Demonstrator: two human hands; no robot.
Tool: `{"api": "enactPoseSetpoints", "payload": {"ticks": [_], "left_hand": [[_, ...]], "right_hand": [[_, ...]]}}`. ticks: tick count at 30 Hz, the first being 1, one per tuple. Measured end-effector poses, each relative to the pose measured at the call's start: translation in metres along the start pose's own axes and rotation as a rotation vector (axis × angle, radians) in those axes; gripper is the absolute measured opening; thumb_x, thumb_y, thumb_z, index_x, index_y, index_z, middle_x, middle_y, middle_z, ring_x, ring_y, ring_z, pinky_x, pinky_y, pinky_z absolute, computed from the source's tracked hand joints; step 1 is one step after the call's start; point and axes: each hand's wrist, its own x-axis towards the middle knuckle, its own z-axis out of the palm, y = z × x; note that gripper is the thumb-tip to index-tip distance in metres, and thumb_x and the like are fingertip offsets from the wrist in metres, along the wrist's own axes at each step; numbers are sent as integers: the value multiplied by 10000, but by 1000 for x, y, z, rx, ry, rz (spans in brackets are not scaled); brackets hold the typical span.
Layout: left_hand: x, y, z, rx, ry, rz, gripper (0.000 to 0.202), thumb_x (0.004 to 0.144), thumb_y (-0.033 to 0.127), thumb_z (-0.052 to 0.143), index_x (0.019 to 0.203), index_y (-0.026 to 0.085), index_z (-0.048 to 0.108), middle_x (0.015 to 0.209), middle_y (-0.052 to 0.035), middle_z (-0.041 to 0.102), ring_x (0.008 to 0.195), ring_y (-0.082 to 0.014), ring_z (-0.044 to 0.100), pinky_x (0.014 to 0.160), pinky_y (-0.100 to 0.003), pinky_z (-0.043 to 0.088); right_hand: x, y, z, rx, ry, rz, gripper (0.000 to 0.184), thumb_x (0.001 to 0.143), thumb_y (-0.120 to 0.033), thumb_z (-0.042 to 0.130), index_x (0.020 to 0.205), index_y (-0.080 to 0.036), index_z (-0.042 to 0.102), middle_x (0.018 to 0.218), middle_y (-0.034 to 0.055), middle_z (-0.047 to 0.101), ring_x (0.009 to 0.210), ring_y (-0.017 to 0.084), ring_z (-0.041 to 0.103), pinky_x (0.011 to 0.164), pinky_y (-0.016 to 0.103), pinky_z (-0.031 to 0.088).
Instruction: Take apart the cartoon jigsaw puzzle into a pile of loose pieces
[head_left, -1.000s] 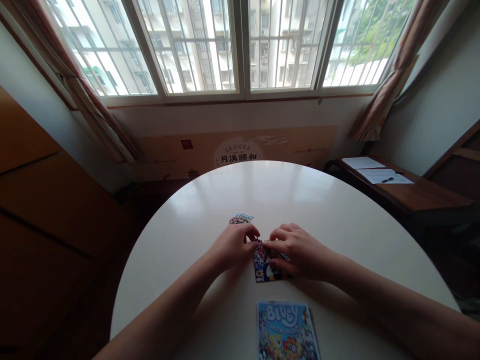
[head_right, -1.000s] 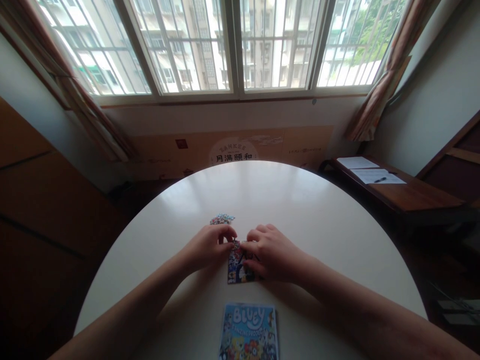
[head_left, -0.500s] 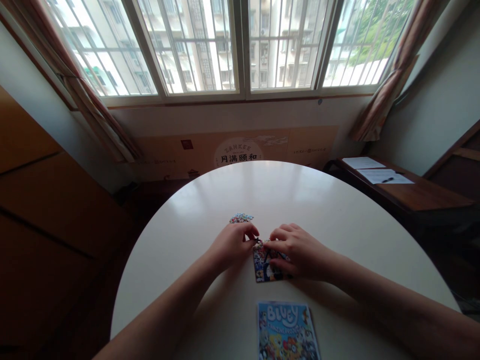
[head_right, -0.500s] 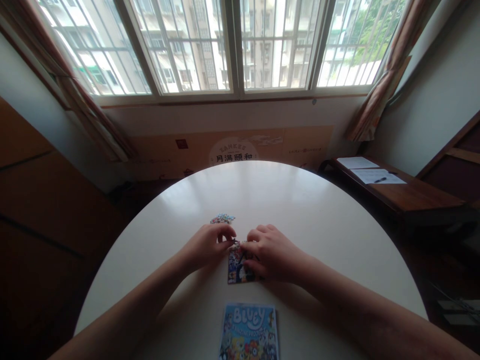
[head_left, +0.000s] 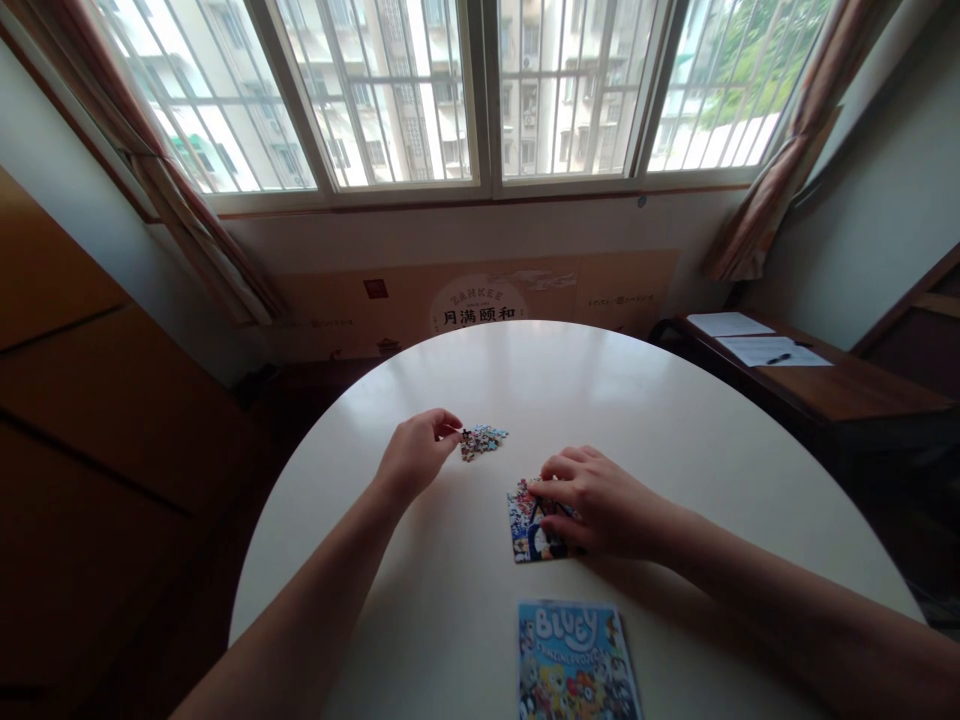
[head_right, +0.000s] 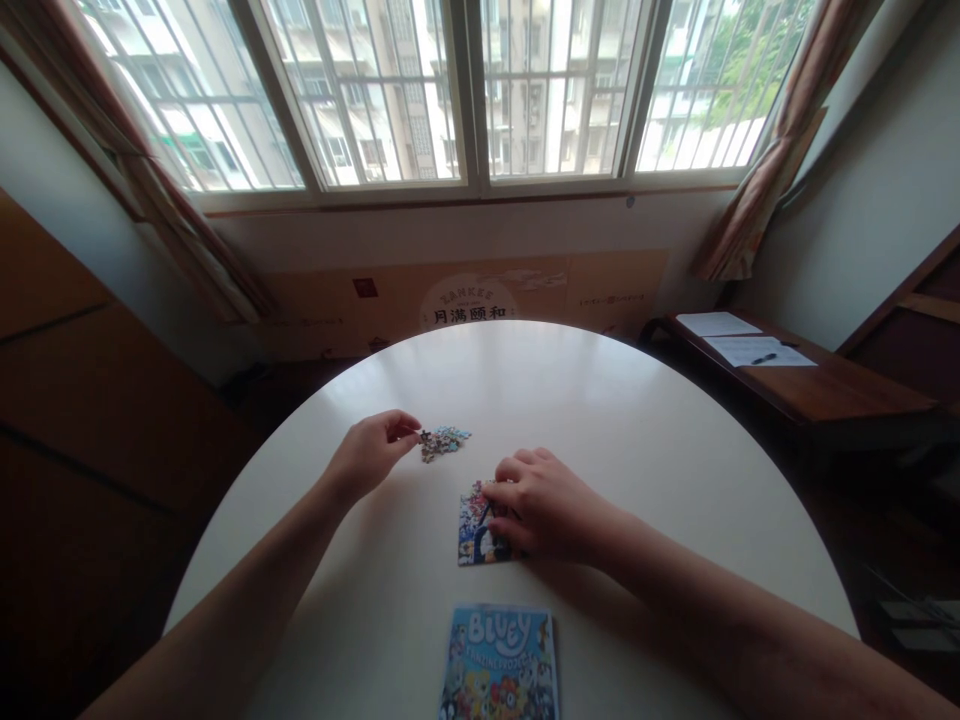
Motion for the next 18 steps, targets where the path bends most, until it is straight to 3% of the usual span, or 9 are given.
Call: {"api": "enactPoseSetpoints", "payload": {"ticks": [8,18], "left_hand": [[12,-23,8,-78,35,-63,137,786,278,664,896,203,697,846,-41,766,822,-221,715,752,-315,513],[12,-25,-1,38,66,-161,136,820,263,656,925,199,714,897,-51,770,832,-215,704,724,-299,480]], "right_hand": [[1,0,1,3,-1,-2,327,936,-404,625,1225,-258,670,1095,79,659,978,224,573,904,401,397],[-1,1,1,4,3,-7,337,941,-410,619,1234,-251,667,1111,85,660,989,227,575,900,402,400]]}}
